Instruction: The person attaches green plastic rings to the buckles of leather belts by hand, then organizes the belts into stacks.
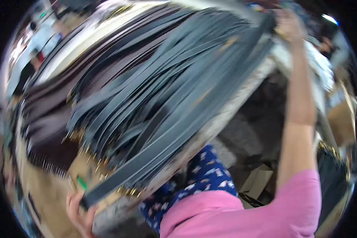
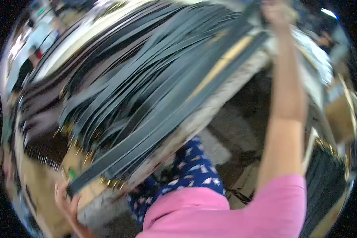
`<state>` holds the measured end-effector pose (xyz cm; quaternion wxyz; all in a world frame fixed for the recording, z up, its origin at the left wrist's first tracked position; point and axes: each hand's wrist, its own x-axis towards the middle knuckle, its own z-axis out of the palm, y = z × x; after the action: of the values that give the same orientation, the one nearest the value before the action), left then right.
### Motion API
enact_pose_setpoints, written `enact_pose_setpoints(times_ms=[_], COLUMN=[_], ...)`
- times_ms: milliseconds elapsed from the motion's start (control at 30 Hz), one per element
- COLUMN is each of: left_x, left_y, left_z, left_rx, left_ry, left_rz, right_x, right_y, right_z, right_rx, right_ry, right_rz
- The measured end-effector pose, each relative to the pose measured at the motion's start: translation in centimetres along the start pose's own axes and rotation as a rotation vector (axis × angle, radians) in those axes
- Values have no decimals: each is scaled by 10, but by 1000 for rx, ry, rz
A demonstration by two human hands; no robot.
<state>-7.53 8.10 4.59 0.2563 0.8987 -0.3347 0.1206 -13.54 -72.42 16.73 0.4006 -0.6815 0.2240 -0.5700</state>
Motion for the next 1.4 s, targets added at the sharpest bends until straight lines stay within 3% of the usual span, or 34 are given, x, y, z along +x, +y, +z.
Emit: enact_pose_setpoints(times_ms=[100,167,267,367,500,633,767,867,1033,1100,1233,1400], left_x=[18,37,48,59,60,52,52,58,80,90,110,101], left_y=[23,37,50,66,87,82,84,82,83,84,94,84], left_z=[11,18,29,42,70,96,94,92,100,107,118,143], left_rx=[-81,-37,-36,-83,-170,-84,-97,-99,-45,-63,-161,-71], left_ry=[31,75,46,-49,-132,-143,-188,-242,-340,-407,-667,-721], left_rz=[-137,-15,-11,-46,-122,-121,-168,-131,153,239,187,188], right_x=[29,44,111,143,145,83,-64,-143,-246,-263,-274,-278], right_y=[-27,-45,-40,-3,99,194,171,159,137,125,128,125], right_z=[-7,-5,-14,-31,-48,-37,0,18,48,57,71,66], right_rx=[273,402,556,450,102,-86,13,-169,36,-43,33,-23], right_ry=[28,72,147,162,75,-139,-461,-393,-351,-326,-309,-280], right_rz=[32,15,-29,36,213,333,416,326,243,186,134,146])
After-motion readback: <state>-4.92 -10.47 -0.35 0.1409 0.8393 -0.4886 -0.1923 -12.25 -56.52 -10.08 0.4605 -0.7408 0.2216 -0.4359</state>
